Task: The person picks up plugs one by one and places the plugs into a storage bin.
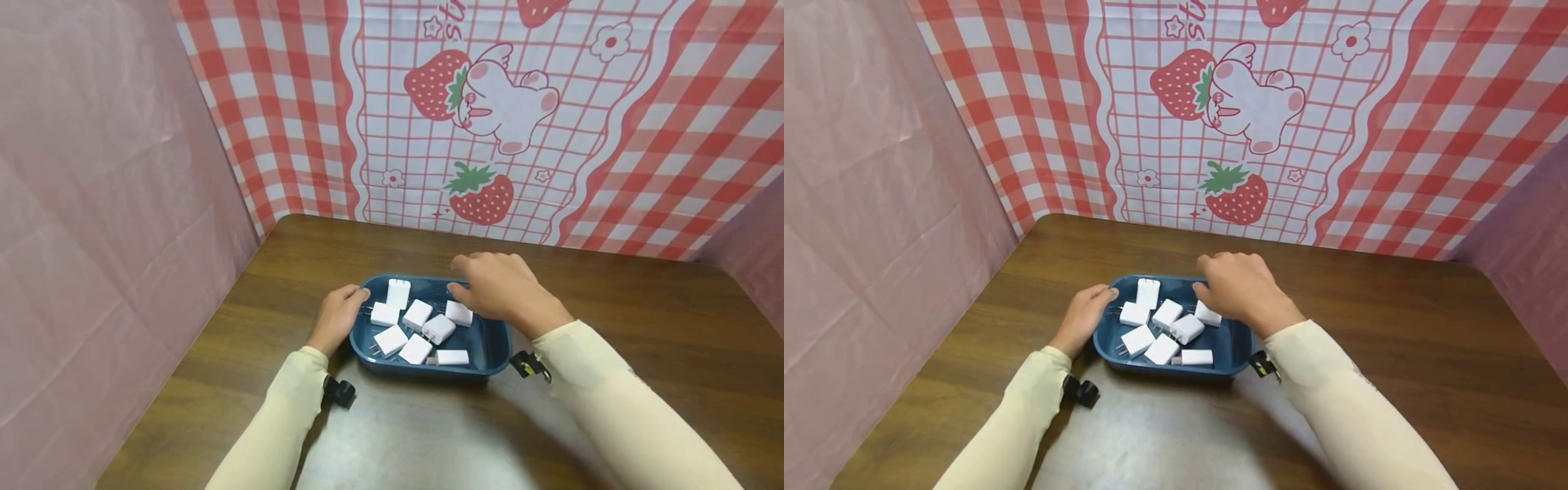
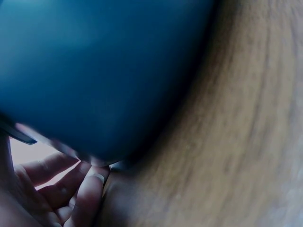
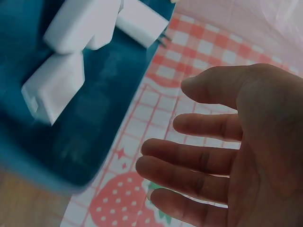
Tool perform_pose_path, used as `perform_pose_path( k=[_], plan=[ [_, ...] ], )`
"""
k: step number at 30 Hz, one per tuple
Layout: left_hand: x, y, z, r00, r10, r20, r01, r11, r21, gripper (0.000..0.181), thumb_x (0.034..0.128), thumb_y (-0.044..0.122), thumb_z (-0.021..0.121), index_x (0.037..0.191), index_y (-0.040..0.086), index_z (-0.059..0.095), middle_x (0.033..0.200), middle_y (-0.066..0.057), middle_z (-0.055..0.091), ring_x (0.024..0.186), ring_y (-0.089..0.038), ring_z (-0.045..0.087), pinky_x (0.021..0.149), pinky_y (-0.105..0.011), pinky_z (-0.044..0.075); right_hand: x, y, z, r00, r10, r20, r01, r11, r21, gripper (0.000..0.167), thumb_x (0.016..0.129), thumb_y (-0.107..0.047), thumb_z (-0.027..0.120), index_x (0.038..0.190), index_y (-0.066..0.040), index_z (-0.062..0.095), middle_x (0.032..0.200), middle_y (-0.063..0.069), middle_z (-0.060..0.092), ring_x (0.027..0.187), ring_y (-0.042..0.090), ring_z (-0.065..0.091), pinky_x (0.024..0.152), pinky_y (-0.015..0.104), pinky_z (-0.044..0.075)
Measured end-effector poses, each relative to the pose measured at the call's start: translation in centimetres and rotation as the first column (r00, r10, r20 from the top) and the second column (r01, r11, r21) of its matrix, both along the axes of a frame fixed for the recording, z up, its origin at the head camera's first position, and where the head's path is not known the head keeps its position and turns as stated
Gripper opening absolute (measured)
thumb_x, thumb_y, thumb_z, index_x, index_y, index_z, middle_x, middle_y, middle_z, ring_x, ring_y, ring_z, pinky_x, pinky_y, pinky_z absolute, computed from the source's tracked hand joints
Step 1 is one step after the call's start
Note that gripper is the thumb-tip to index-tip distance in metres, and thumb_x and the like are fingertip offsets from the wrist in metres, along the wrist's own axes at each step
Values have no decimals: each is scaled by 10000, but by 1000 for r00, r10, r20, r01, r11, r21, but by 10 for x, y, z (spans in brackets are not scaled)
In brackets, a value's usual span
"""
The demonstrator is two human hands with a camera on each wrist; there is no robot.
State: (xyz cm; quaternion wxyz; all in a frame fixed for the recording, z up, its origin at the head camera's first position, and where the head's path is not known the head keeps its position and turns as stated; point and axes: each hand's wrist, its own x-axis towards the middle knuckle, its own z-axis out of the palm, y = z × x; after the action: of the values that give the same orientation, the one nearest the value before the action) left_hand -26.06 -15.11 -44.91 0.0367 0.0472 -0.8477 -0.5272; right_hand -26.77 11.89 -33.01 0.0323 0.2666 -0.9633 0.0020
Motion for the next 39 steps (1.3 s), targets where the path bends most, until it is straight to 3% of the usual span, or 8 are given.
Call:
perform_pose_path(
  k=[12,20,34,39],
  plan=[
    [1,2,0,1000,0,22,0,1000,-6,373,989,346,558,1139,47,723,1111,-108,701,1046,-286,615,966,-470,461,7,49,-6,994,-108,7,108,994,-35,419,911,-366,689,1232,-96,677,1003,74,723,695,187,615,488,278,460],
    [1,1,-2,1000,8,24,-9,1000,5,376,995,343,550,1142,41,719,1121,-115,696,1053,-291,613,969,-479,459,13,80,-12,987,-158,-2,158,986,-61,431,917,-375,684,1225,-73,682,1087,116,718,886,284,685,637,448,562],
    [0,0,-2,1000,7,11,-6,1000,-14,371,987,350,554,1124,52,727,1107,-103,701,1042,-281,615,957,-468,460,18,115,-31,977,-203,72,206,977,-44,499,926,-399,668,1239,-11,649,1089,176,705,929,352,677,706,558,547],
    [0,0,-1,1000,10,14,-9,1000,-5,365,986,350,558,1117,55,728,1106,-100,700,1040,-277,612,956,-467,458,19,123,-42,973,-209,102,215,975,-55,512,917,-409,690,1212,6,641,975,130,708,848,305,672,702,555,549]
  ],
)
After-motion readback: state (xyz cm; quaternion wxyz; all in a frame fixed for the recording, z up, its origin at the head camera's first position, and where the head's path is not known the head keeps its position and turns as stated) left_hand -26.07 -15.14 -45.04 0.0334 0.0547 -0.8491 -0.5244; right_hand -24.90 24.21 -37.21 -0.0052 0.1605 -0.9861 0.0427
